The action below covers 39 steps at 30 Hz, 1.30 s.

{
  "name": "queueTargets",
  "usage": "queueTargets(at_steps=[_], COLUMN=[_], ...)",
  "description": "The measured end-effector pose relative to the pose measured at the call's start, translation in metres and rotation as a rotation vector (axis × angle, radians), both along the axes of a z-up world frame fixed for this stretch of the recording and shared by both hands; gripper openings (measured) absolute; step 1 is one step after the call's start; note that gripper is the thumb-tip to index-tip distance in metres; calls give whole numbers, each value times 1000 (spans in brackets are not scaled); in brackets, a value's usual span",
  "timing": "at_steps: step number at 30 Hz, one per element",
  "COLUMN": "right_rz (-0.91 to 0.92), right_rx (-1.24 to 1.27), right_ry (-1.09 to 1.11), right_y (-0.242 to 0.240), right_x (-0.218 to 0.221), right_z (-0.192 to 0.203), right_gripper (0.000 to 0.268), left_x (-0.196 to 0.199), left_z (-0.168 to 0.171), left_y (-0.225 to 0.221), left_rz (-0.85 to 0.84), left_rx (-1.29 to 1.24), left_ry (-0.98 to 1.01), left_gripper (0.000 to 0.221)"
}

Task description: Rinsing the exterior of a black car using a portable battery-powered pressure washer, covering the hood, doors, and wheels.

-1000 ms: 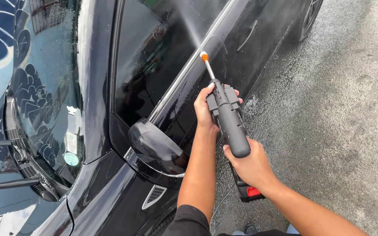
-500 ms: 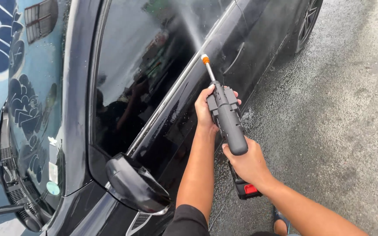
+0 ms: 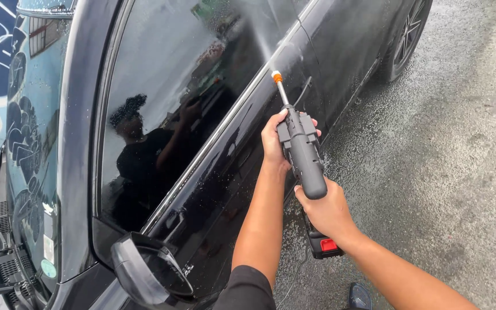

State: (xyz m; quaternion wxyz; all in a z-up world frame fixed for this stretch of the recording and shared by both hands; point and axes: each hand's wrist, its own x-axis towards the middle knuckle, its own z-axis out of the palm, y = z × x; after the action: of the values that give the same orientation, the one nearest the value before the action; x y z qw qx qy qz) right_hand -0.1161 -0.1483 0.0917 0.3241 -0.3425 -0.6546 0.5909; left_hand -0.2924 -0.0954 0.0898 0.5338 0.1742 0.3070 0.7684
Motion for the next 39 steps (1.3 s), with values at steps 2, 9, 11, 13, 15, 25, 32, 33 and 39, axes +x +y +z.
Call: queueTargets(at_steps=[2,9,11,13,15,25,32,33,39], right_rz=[-4,-21,-38,-49,-17,362,601,589,401], right_rx=[8,-26,-31,-35,-85,102,152,218,172], right_ry=[-16,-34,-39,-43,32,-195,-108,-60,-88], right_y=[14,49,62,68,68,58,48,50,76], right_x=[-1,1,0,1,8,-29,-66,-75,-119], right_z=[-4,-5,-17,-14,4,80,126,129,155], right_gripper=[27,24,24,23,24,32,19,24,16], left_x=[0,4,10,17,27,-14,-44,-53,-112], left_z=[-1,-1,1,11,31,114,158,162,179], left_y=[13,56,69,73,71,-25,-63,-62,-11], left_rz=[-3,-31,-33,-29,77,513,692,666,581], left_rx=[5,-24,-26,-26,-37,150,247,289,298], left_ry=[-3,19,21,24,-9,118,198,228,228], left_gripper=[40,41,41,41,41,40,41,43,42])
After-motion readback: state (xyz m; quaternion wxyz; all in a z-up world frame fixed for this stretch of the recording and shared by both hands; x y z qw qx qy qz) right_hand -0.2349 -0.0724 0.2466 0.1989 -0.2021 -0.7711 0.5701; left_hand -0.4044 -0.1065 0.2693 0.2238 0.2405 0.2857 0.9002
